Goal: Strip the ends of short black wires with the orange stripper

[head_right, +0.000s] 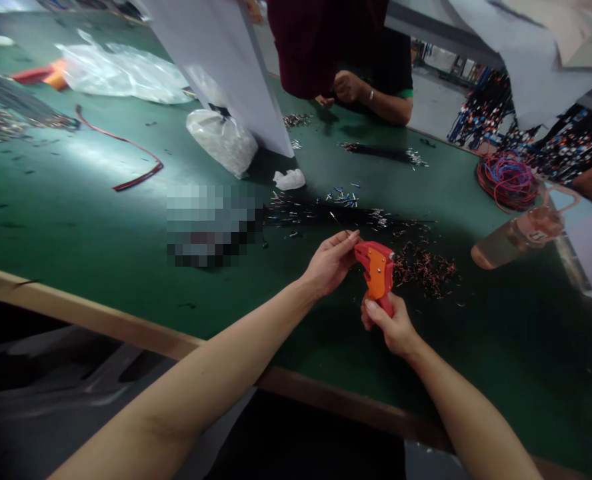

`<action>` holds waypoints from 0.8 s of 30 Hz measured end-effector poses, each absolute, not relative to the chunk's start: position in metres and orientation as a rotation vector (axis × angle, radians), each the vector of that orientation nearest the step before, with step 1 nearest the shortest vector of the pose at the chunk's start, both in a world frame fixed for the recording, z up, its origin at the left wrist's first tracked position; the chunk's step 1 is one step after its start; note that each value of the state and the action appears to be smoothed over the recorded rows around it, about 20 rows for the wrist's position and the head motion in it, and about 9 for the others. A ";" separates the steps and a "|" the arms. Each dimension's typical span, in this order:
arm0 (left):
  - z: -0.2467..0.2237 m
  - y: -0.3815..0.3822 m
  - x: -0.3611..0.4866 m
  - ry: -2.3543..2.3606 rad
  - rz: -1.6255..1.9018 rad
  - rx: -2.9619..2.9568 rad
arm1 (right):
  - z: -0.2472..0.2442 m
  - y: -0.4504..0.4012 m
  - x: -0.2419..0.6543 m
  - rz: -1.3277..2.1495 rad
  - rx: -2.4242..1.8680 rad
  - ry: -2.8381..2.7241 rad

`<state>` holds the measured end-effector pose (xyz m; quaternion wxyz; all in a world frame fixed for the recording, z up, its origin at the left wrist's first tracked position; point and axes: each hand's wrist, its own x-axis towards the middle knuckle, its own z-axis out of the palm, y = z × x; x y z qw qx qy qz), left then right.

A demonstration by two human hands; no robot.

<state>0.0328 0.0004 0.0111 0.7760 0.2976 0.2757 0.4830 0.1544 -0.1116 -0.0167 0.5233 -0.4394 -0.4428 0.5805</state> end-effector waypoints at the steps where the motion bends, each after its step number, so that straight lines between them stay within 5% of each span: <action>1: 0.011 0.001 0.033 0.599 1.047 0.649 | -0.017 -0.112 0.154 1.388 -1.059 -1.048; 24: 0.010 0.007 0.031 0.764 1.319 0.768 | -0.013 -0.108 0.159 1.152 -1.097 -1.070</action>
